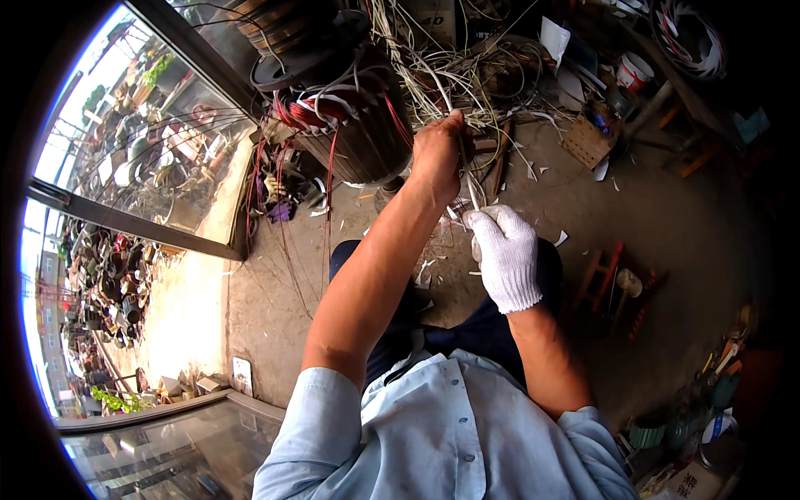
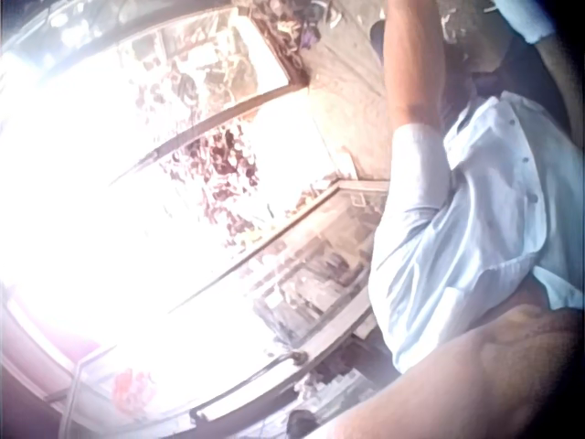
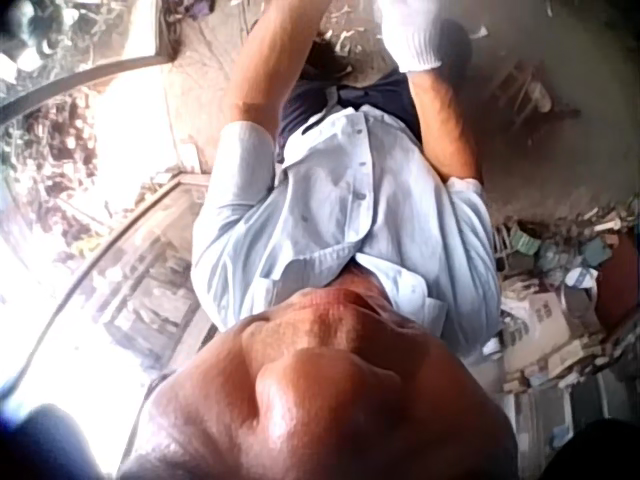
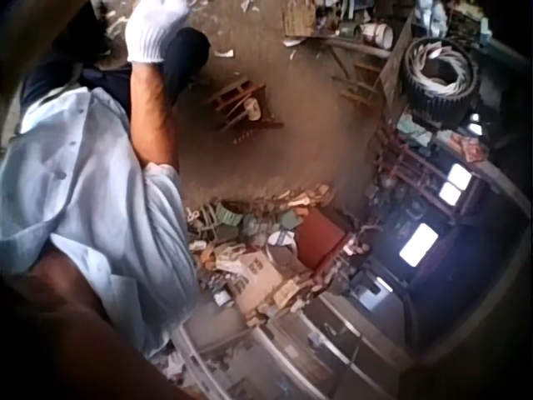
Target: The person winds red wires into the internal slots of an electric motor stator by hand. They slide white insulation sleeves over the wire ends and use scissors to trim the wires.
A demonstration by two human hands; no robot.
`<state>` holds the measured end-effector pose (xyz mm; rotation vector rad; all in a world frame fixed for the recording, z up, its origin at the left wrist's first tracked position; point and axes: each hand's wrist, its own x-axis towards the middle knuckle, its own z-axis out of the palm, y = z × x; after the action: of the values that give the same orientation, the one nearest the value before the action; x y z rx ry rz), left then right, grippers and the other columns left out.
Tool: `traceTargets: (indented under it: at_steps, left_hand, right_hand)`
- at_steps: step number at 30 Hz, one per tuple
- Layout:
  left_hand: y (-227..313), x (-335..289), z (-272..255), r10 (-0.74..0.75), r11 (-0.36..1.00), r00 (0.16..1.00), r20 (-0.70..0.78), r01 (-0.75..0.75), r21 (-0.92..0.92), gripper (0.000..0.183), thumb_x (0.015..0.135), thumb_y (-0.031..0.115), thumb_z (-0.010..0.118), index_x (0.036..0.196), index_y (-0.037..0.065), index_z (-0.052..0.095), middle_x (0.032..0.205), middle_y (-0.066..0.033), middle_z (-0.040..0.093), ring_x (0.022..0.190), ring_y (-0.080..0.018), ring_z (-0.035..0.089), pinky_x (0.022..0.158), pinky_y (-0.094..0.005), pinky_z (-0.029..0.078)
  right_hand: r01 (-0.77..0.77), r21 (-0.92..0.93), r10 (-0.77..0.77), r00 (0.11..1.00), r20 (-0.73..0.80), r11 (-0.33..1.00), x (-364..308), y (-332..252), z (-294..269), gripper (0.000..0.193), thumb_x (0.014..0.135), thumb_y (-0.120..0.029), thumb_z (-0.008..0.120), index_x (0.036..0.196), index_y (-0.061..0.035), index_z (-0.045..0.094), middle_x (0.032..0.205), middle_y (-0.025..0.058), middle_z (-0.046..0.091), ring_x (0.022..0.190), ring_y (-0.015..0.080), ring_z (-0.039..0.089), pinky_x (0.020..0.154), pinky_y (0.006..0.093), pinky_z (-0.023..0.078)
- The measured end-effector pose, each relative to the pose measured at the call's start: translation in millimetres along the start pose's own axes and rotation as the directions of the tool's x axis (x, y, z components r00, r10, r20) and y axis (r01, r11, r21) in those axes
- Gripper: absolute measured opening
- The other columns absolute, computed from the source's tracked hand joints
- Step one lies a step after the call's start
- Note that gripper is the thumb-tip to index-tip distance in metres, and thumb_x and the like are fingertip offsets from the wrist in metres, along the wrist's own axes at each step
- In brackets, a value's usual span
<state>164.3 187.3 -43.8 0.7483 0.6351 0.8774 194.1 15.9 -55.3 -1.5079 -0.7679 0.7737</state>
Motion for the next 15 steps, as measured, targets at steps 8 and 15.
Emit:
traceTargets:
  at_steps: [8, 15]
  left_hand:
    - [18.7, 20.2, 12.0, -0.181, 0.978, 0.983, -0.043, 0.175, -0.117, 0.032, 0.107, 0.039, 0.044, 0.087, 0.015, 0.052, 0.069, 0.0030, 0.047, 0.055, -0.0128, 0.039, 0.050, -0.0291, 0.033]
    - [26.1, 10.2, -1.2, -0.212, 0.967, 0.977, 0.001, 0.210, -0.143, 0.034, 0.108, 0.039, 0.042, 0.086, 0.013, 0.050, 0.064, 0.0055, 0.040, 0.051, -0.0089, 0.031, 0.045, -0.0242, 0.025]
  right_hand:
    - [0.002, -0.050, -0.004, 1.000, -0.028, 0.999, 0.5, 11.9, 2.9, 0.018, 0.095, -0.019, 0.065, 0.090, -0.0015, 0.069, 0.061, 0.0035, 0.060, 0.054, 0.0107, 0.055, 0.053, 0.0301, 0.043]
    - [-0.113, 0.038, 0.108, 0.989, 0.100, 0.993, -12.4, -0.8, 2.0, 0.020, 0.097, -0.021, 0.063, 0.094, -0.0019, 0.068, 0.060, 0.0037, 0.063, 0.051, 0.0094, 0.059, 0.049, 0.0254, 0.046]
